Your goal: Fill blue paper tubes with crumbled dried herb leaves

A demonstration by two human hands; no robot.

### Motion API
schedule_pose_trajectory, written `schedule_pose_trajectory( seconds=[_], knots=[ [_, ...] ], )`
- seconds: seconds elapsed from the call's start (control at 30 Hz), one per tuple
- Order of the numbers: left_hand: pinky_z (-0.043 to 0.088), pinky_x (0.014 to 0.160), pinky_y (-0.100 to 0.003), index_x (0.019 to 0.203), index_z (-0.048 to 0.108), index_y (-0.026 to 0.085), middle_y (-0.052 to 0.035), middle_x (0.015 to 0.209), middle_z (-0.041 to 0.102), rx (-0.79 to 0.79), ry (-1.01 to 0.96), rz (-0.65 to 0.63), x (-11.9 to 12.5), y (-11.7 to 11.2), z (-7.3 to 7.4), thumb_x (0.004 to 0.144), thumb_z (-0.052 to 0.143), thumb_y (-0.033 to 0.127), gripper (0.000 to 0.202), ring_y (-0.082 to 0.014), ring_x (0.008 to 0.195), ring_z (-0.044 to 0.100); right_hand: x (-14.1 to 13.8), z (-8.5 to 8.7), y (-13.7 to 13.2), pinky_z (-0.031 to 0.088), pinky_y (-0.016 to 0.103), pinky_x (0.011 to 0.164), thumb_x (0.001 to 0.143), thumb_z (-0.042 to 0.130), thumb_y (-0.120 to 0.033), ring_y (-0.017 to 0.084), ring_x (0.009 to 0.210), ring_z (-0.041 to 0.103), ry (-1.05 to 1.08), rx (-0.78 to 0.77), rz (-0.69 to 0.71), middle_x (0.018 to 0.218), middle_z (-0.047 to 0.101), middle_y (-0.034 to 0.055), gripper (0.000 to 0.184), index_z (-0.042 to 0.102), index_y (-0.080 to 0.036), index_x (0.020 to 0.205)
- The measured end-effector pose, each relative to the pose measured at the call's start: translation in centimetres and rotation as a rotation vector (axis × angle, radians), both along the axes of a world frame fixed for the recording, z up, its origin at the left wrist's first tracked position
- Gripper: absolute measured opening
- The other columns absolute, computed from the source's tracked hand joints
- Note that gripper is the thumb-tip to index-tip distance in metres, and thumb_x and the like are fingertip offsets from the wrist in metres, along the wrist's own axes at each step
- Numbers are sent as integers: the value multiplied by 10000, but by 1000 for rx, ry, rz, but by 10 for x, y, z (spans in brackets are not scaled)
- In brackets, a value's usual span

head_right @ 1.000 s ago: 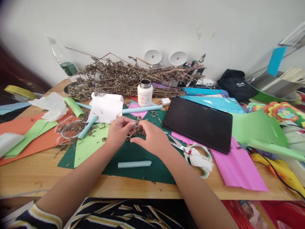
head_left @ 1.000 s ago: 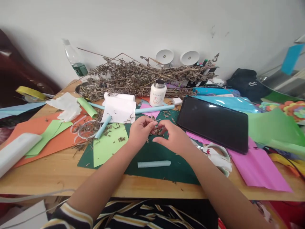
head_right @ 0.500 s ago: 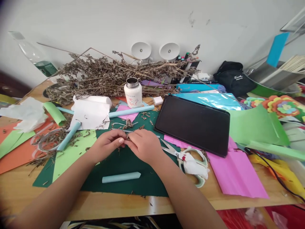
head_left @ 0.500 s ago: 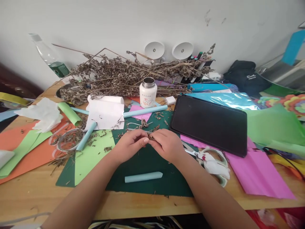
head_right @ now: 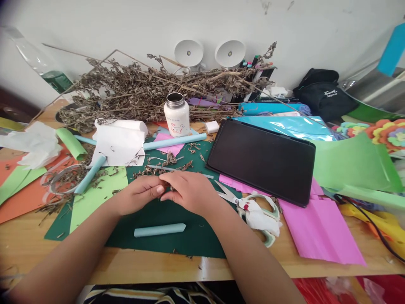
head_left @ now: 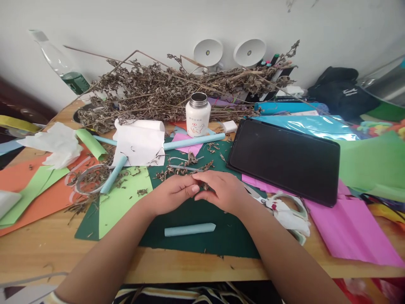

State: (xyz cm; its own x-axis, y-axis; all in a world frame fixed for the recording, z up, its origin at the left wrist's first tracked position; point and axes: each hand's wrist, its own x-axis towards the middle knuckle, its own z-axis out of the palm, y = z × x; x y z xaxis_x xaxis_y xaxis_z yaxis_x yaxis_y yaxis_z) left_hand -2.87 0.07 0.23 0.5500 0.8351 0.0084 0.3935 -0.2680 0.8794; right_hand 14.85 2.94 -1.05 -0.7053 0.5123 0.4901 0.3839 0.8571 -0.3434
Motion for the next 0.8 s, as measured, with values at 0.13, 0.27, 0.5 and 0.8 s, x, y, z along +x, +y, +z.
schedule_pose_trajectory(
  seconds=[0.13,0.27,0.5,0.8],
  knots=[
    [275,483,-197,574,386,145,45,528,319,0,-26,11,2,-3,3,851,329,269,308,-68,503,308,1,4,-5,363,220,524,856,382,-362,123,601,554,42,119,-45,642,620,10,273,565,-164,812],
    [263,457,-209,547,359,151,39,516,327,-13,-93,54,6,-8,4,847,338,274,325,-68,475,298,2,6,-6,283,225,486,861,377,-254,108,529,477,-33,210,-43,544,538,-2,295,539,-165,631],
    [224,397,-228,493,287,178,57,419,230,15,-566,335,-4,-5,4,795,379,287,334,-68,364,238,22,8,15,293,235,520,845,390,-228,139,608,519,-229,98,-206,646,596,29,247,596,-155,730],
    [285,458,-232,540,460,169,11,501,429,363,482,711,-37,20,-5,746,416,280,238,-123,496,407,37,19,13,405,238,676,838,372,-188,135,789,550,-292,-345,-233,873,592,27,244,615,-192,857]
  ],
)
